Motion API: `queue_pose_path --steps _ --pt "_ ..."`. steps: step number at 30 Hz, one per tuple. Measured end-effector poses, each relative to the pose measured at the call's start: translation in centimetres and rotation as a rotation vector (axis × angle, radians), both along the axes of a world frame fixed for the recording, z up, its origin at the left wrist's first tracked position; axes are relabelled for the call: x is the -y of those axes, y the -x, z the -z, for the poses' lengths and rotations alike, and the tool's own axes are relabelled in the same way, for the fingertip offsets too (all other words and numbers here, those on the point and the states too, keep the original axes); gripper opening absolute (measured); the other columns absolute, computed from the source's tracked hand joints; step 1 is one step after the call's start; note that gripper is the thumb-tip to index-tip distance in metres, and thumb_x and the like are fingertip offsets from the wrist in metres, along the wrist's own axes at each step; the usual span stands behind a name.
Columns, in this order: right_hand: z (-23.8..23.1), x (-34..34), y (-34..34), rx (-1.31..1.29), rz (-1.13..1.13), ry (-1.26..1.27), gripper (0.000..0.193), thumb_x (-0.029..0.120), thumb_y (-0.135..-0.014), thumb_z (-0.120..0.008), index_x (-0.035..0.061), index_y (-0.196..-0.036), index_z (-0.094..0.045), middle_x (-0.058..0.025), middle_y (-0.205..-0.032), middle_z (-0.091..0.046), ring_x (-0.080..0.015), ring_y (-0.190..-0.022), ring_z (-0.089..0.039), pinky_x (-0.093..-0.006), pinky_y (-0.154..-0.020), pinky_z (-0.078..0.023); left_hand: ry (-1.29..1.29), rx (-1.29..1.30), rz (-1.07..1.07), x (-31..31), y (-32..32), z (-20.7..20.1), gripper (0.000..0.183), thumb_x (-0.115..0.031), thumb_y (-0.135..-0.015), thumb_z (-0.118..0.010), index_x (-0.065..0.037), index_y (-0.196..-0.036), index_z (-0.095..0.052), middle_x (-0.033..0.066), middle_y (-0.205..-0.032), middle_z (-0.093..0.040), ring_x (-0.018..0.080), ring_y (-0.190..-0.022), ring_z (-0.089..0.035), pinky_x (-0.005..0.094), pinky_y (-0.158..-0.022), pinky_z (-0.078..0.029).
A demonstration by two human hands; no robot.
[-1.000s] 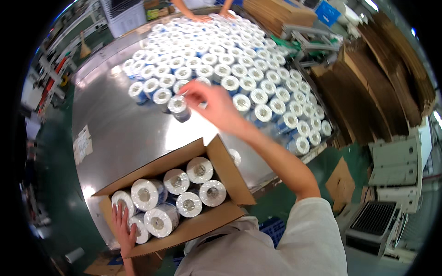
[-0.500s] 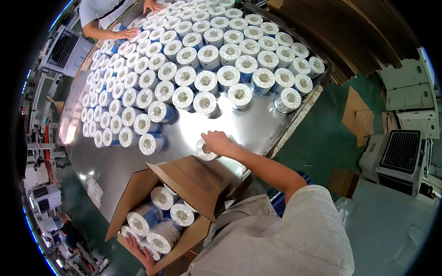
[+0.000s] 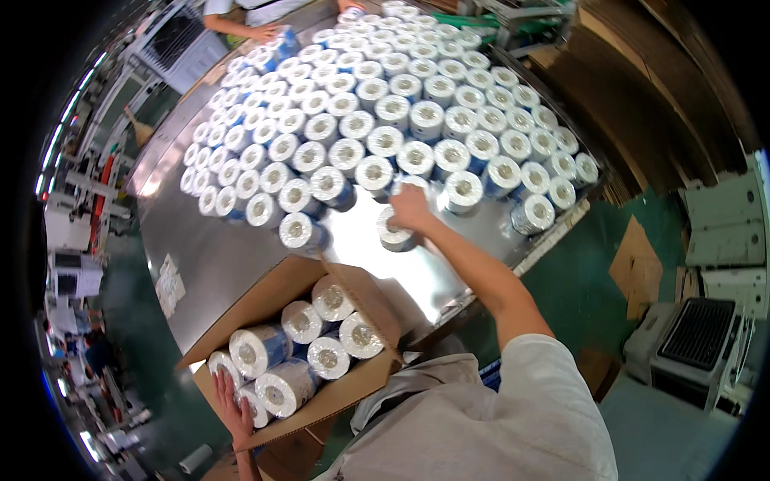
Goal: The person assembles a cardboard box and packs multiple rolls of toilet paper into it from a large pile on a metal table. They arrange the rolls in rows, close the box, and repeat the process with a second box.
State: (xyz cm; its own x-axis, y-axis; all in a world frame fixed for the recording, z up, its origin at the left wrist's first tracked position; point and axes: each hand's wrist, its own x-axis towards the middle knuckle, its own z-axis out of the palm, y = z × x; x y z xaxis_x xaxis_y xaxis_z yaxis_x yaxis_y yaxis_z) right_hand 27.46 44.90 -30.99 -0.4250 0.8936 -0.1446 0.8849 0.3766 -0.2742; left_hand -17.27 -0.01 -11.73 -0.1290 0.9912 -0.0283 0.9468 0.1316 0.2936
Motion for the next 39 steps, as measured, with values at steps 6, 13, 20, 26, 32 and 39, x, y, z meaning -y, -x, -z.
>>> queue_pose_path --steps 6,13,20,26,32,39 --pt "-13.9 0.9 -3.0 -0.676 0.111 -0.027 0.05 0.028 -0.079 -0.081 0.0024 -0.121 -0.068 -0.0086 -0.107 -0.066 -0.02 -0.099 -0.064 -0.0334 -0.089 -0.051 0.0 0.063 -0.07 1.5 0.3 -0.3 0.059 -0.025 -0.092 -0.061 -0.008 -0.148 -0.051 0.016 -0.161 -0.039 0.0427 -0.151 -0.027 0.0547 -0.124 -0.021" --pt "-31.1 14.4 2.0 -1.135 0.043 0.631 0.05 0.023 -0.086 -0.075 0.0061 -0.131 -0.061 -0.0123 -0.135 -0.06 -0.0275 -0.12 -0.062 -0.0433 -0.104 -0.05 -0.094 0.05 -0.005 1.5 1.4 -0.1 0.057 -0.027 -0.091 -0.067 -0.012 -0.145 -0.055 0.0124 -0.16 -0.041 0.0396 -0.15 -0.031 0.0566 -0.123 -0.023" --pt "-31.0 19.0 14.8 -0.068 -0.935 0.032 0.037 0.031 -0.072 -0.08 0.0087 -0.1 -0.071 -0.0146 -0.107 -0.055 -0.0327 -0.104 -0.058 -0.044 -0.088 -0.05 -0.136 0.088 0.014 1.1 1.8 -0.1 0.056 -0.026 -0.091 -0.067 -0.013 -0.144 -0.057 0.0118 -0.16 -0.042 0.0397 -0.15 -0.032 0.0567 -0.122 -0.024" --pt "-22.2 21.4 18.6 -0.128 -1.072 -0.02 0.038 0.031 -0.075 -0.079 0.0086 -0.103 -0.066 -0.0182 -0.107 -0.054 -0.036 -0.106 -0.056 -0.044 -0.085 -0.05 -0.109 0.127 0.01 0.5 1.3 -0.5 0.056 -0.022 -0.09 -0.065 -0.01 -0.144 -0.056 0.0121 -0.16 -0.041 0.0411 -0.15 -0.03 0.0572 -0.123 -0.023" --pt "-29.0 19.1 14.4 -0.414 -1.049 0.147 0.041 0.025 -0.091 -0.073 0.0122 -0.129 -0.065 -0.014 -0.134 -0.06 -0.0286 -0.113 -0.063 -0.0399 -0.087 -0.056 -0.053 0.096 0.002 0.7 1.2 0.2 0.057 -0.022 -0.091 -0.061 -0.009 -0.146 -0.054 0.0151 -0.161 -0.04 0.0428 -0.151 -0.028 0.0563 -0.123 -0.021" --pt "-17.9 1.3 0.3 -0.487 -0.03 -0.016 0.033 0.011 -0.089 -0.066 0.0094 -0.122 -0.068 -0.0108 -0.104 -0.073 -0.0255 -0.096 -0.071 -0.0381 -0.086 -0.056 -0.051 0.048 -0.01 0.4 1.3 0.4 0.055 -0.027 -0.095 -0.059 -0.009 -0.147 -0.052 0.0163 -0.162 -0.039 0.0439 -0.151 -0.028 0.0558 -0.122 -0.022"
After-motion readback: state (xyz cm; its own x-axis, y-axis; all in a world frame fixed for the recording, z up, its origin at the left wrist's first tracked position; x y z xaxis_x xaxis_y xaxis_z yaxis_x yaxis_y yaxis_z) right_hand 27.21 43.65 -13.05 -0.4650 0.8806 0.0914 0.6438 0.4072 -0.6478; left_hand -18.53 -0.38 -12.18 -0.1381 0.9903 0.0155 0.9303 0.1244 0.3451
